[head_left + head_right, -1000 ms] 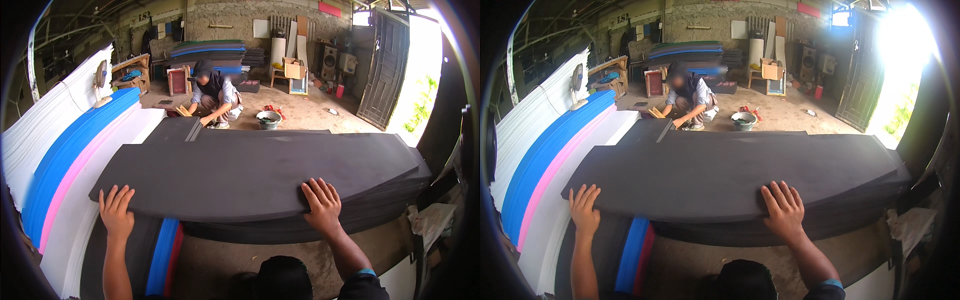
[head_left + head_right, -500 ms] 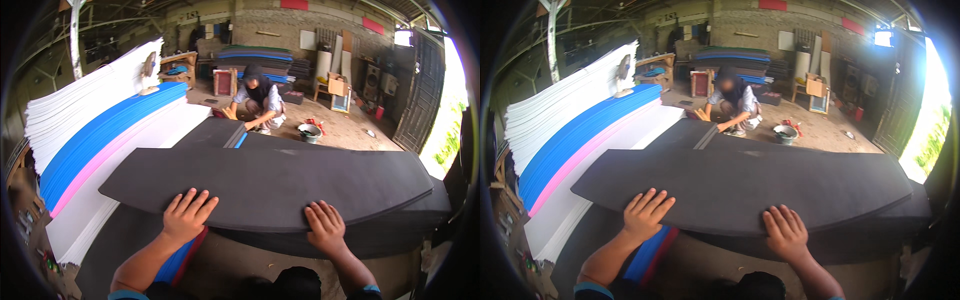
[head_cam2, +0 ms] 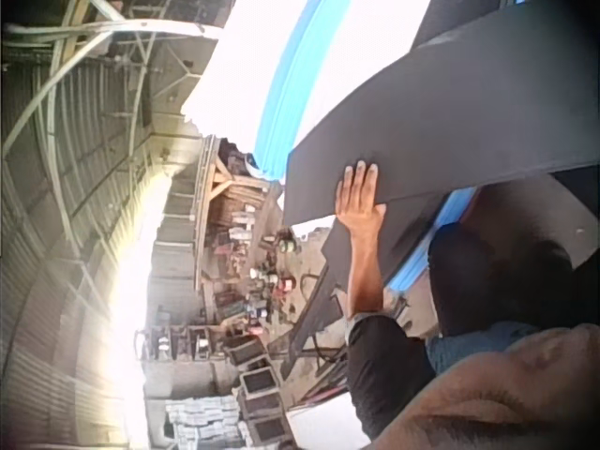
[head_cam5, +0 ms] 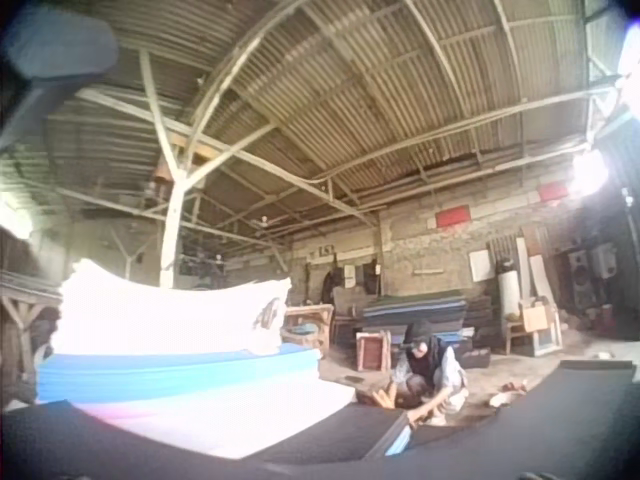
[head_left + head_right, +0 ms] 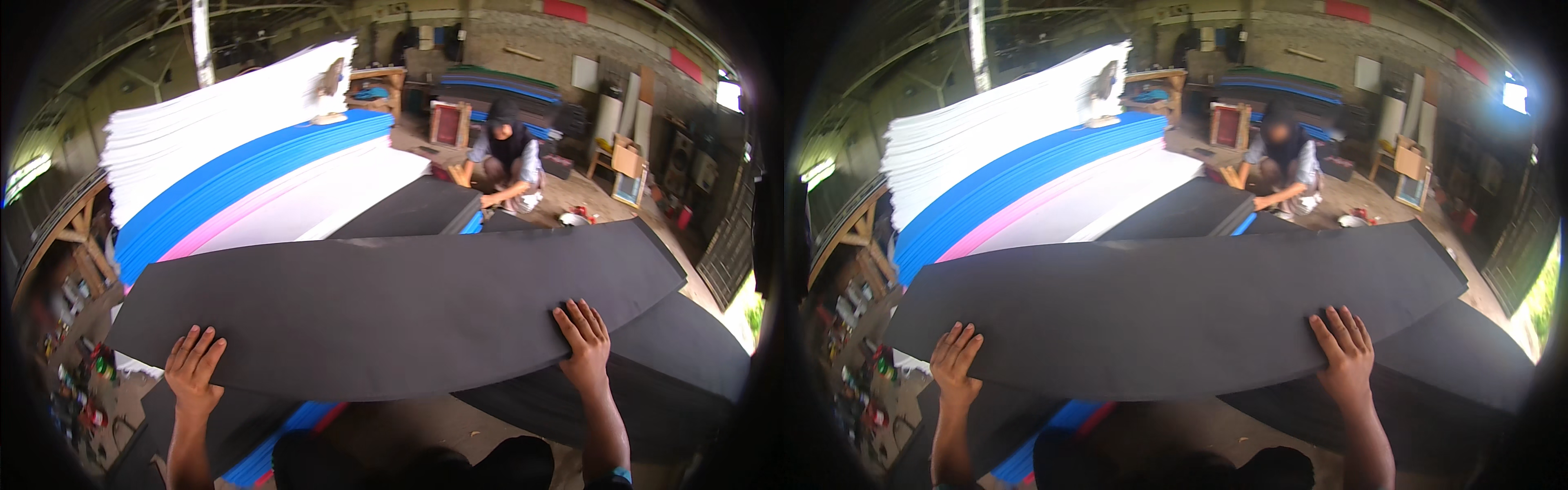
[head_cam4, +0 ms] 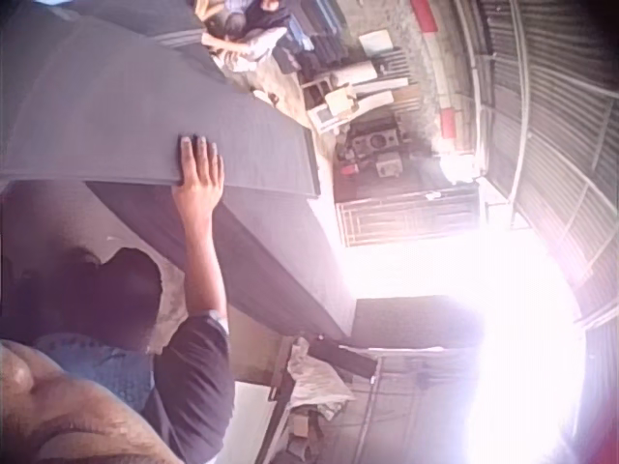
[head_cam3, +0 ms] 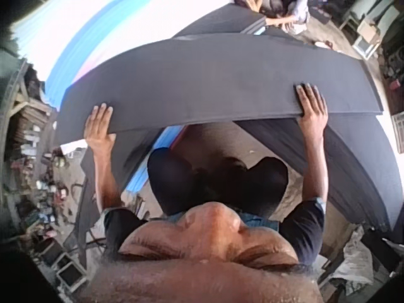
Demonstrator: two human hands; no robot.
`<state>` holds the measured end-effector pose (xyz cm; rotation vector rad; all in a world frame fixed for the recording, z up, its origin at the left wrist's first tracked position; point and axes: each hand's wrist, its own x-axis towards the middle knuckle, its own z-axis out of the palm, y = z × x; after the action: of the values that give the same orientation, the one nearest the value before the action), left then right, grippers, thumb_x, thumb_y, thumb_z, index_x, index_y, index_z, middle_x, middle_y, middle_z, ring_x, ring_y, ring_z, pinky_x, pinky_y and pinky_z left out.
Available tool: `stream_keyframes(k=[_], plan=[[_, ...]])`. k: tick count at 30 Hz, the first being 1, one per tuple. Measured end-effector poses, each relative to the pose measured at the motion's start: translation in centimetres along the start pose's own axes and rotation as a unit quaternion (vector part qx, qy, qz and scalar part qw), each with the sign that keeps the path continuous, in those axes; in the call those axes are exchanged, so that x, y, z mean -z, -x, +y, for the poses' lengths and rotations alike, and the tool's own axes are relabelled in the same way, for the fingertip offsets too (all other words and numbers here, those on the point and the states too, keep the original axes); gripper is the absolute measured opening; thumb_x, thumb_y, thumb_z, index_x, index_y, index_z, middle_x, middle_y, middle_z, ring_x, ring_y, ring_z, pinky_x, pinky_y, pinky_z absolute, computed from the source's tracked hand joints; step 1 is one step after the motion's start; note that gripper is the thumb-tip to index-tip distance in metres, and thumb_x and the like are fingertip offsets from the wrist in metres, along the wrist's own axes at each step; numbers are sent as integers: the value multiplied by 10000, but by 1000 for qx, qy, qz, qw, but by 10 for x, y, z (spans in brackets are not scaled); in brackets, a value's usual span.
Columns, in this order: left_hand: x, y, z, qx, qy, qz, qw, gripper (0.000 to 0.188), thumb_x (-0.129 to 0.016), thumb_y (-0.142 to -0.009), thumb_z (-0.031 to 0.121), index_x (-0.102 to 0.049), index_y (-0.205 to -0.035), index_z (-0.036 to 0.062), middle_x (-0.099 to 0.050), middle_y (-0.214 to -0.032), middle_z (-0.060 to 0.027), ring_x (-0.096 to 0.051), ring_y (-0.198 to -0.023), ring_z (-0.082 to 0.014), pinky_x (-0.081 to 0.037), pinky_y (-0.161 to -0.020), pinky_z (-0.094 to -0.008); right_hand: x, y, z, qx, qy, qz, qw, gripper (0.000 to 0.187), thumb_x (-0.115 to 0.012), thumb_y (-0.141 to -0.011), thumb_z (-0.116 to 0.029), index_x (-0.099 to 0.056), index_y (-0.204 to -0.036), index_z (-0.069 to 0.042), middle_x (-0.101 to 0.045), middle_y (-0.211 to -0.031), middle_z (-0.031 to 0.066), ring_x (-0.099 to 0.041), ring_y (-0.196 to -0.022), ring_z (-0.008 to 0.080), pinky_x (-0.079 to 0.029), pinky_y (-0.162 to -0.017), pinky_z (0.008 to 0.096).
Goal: The person repeatedly picks up large colored foam sheets and places them onto a growing stack. The person handles pink, blue, and black foam sheets one at a time, aligning them before adding them to the pile.
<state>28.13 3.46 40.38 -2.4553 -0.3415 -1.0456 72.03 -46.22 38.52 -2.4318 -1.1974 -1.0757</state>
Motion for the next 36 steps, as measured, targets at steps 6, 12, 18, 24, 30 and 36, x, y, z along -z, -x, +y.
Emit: stream_keyframes(k=[6,12,18,24,30,36], plan=[[45,100,-6,105,-46,-48,992,692,-576,-644,23,-775,-1299,122,-770,-1384,-118,-704,-1330,-395,-546,-1095,-560,-74,-73,-68,74,-67,42,994,555,-824,-809,-124,-780,-1357,-203,-735,-1421,137,-672,-1358,401,-511,-1149,573],[87,159,10,176,-112,-67,976,670,-568,-688,62,-751,-1332,92,-759,-1394,-147,-692,-1336,-428,-528,-1123,-584,-115,-122,-131,143,-115,74,980,542,-776,-834,-94,-782,-1358,-233,-751,-1398,113,-688,-1337,386,-537,-1112,570],[124,203,44,257,-151,-104,949,548,-612,-864,112,-720,-1401,111,-744,-1422,-155,-681,-1349,-448,-526,-1110,-588,-139,-152,-176,178,-171,91,965,530,-743,-850,-94,-779,-1359,-234,-761,-1383,87,-700,-1312,380,-542,-1109,558],[119,253,64,323,-141,-156,923,555,-599,-843,97,-723,-1384,90,-741,-1409,-191,-668,-1361,-457,-516,-1142,-553,-224,-132,-228,215,-199,46,955,626,-666,-868,-19,-723,-1447,-251,-737,-1431,93,-680,-1346,380,-518,-1165,534],[56,275,87,331,-152,-197,910,490,-562,-938,53,-737,-1389,135,-746,-1424,-144,-667,-1378,-417,-509,-1142,-543,-290,-106,-241,154,-147,-165,963,734,-608,-975,-8,-513,-1642,-298,-471,-1710,104,-445,-1577,355,-363,-1298,534],[16,239,99,353,-135,-179,908,521,-542,-930,34,-749,-1384,181,-737,-1457,-96,-653,-1400,-413,-500,-1148,-543,-279,-114,-242,101,-96,-186,973,798,-605,-970,-1,-440,-1688,-311,-429,-1708,207,-410,-1579,443,-386,-1273,566]])
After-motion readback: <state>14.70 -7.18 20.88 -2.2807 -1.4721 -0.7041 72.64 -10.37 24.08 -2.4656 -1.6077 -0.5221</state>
